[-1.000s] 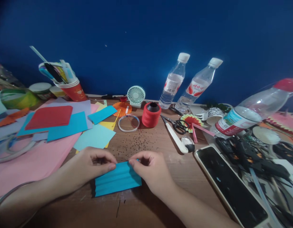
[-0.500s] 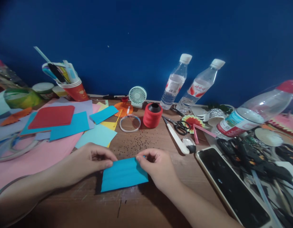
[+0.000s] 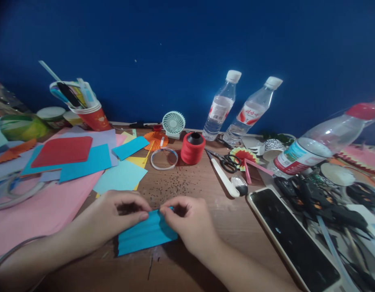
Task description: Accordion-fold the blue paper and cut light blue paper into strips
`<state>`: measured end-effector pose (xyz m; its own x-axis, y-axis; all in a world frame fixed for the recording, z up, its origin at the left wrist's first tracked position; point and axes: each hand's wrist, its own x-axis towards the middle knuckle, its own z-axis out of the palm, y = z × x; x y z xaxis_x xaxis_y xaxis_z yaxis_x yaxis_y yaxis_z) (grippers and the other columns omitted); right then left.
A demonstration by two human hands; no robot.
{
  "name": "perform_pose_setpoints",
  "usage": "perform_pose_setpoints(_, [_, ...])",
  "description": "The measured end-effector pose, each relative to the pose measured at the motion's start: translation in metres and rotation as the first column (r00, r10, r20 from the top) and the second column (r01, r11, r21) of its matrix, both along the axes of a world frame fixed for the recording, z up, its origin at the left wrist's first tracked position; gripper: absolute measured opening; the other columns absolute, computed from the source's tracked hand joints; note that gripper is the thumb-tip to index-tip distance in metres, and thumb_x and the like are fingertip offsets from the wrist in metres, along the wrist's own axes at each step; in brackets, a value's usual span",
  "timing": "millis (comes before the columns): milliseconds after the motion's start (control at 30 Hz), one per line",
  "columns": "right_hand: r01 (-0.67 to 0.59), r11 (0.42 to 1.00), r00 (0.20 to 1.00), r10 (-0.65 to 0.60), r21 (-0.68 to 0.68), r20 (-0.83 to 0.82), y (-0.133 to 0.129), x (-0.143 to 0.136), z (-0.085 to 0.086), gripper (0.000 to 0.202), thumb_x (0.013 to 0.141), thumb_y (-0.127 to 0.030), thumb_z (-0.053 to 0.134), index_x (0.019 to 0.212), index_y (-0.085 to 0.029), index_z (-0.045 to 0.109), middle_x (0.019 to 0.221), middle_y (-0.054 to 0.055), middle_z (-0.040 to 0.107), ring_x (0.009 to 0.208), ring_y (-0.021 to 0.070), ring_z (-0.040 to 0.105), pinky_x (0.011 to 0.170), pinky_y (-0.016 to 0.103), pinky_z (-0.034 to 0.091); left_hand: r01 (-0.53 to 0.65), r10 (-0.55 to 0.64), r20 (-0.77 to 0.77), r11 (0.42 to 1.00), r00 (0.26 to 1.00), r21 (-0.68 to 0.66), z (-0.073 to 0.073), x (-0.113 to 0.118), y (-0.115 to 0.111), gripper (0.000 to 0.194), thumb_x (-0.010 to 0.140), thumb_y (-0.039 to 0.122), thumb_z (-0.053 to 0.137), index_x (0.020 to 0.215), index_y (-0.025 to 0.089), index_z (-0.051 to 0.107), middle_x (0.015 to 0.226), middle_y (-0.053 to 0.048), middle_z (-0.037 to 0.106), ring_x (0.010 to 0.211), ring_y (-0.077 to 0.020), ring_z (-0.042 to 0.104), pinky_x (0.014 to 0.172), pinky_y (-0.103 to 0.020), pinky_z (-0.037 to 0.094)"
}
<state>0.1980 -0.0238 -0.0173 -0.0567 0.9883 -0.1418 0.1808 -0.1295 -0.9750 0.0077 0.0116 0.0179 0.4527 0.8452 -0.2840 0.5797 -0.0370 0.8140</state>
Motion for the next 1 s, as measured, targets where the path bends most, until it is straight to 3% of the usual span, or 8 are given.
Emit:
perform_pose_setpoints(233, [-0.063, 0.997, 0.992, 0.058, -0.045, -0.11, 0.003, 0.006, -0.003, 0.018, 0.08, -0.034, 0.06, 0.077, -0.022, 0.073, 0.076, 0.002, 0.072, 0.074, 0.0171, 0.062, 0.067, 0.028, 0.046, -0.028, 0.026, -0.028, 0.997, 0.999, -0.067, 0.0, -0.002, 0.004, 0.012, 0.071, 0.027, 0.06, 0.074, 0.019, 0.069, 0.069, 0.0, 0.066, 0.066, -0.0152, 0.057, 0.058, -0.025, 0.042])
perform_pose_setpoints(367, [-0.048, 0.997, 0.965, 0.033, -0.055, -0.259, 0.003, 0.008, -0.008, 0.029, 0.085, -0.042, 0.053, 0.082, -0.02, 0.072, 0.076, 0.003, 0.07, 0.07, 0.0164, 0.06, 0.063, 0.028, 0.045, -0.022, 0.021, -0.01, 0.997, 1.0, -0.08, -0.003, -0.004, 0.007, 0.014, 0.071, 0.03, 0.061, 0.075, 0.019, 0.069, 0.068, 0.001, 0.063, 0.065, -0.0142, 0.055, 0.057, -0.024, 0.041])
perform_pose_setpoints(500, [-0.132, 0.991, 0.989, 0.131, -0.016, -0.071, 0.002, 0.002, -0.006, 0.009, 0.073, -0.028, 0.067, 0.078, -0.02, 0.07, 0.073, 0.001, 0.068, 0.066, 0.0154, 0.058, 0.059, 0.026, 0.042, 0.004, -0.004, -0.002, 0.997, 1.0, -0.072, -0.006, 0.0, 0.005, 0.012, 0.071, 0.027, 0.06, 0.075, 0.019, 0.069, 0.068, 0.002, 0.064, 0.065, -0.014, 0.056, 0.057, -0.023, 0.041])
perform_pose_setpoints(600, [-0.151, 0.989, 0.986, 0.15, -0.001, 0.066, 0.002, 0.0, -0.004, 0.006, 0.074, -0.021, 0.063, 0.071, -0.02, 0.068, 0.068, 0.0, 0.067, 0.062, 0.0153, 0.057, 0.056, 0.027, 0.041, 0.036, -0.039, -0.044, 0.998, 0.998, -0.059, -0.005, 0.003, 0.002, 0.012, 0.073, 0.025, 0.058, 0.076, 0.02, 0.069, 0.071, 0.002, 0.066, 0.068, -0.0145, 0.059, 0.059, -0.024, 0.043])
perform_pose_setpoints(700, [-0.169, 0.985, 0.972, 0.159, 0.046, 0.171, 0.005, 0.002, -0.001, 0.009, 0.076, -0.018, 0.06, 0.072, -0.02, 0.067, 0.068, 0.0, 0.066, 0.063, 0.0154, 0.057, 0.059, 0.028, 0.042, 0.119, -0.108, -0.132, 0.989, 0.985, 0.082, -0.007, 0.002, 0.001, 0.014, 0.078, 0.023, 0.054, 0.076, 0.021, 0.068, 0.073, 0.003, 0.065, 0.068, -0.0138, 0.058, 0.061, -0.024, 0.041])
perform_pose_setpoints(867, [-0.301, 0.92, 0.878, 0.163, 0.253, 0.45, 0.011, 0.01, -0.004, 0.014, 0.076, -0.009, 0.063, 0.072, -0.021, 0.068, 0.078, 0.0, 0.06, 0.079, 0.0158, 0.055, 0.071, 0.028, 0.041, 0.332, -0.23, -0.286, 0.86, 0.93, 0.389, -0.018, -0.004, 0.004, 0.02, 0.087, 0.018, 0.046, 0.08, 0.02, 0.064, 0.078, 0.001, 0.061, 0.076, -0.0146, 0.056, 0.07, -0.027, 0.041])
perform_pose_setpoints(1000, [-0.378, 0.876, 0.834, 0.182, 0.299, 0.521, 0.013, 0.012, -0.011, 0.015, 0.081, -0.008, 0.058, 0.08, -0.02, 0.067, 0.078, 0.001, 0.061, 0.081, 0.016, 0.054, 0.073, 0.028, 0.041, 0.453, -0.259, -0.412, 0.742, 0.873, 0.494, -0.027, -0.008, 0.006, 0.024, 0.088, 0.013, 0.042, 0.088, 0.02, 0.065, 0.087, -0.002, 0.061, 0.085, -0.0167, 0.055, 0.078, -0.029, 0.041])
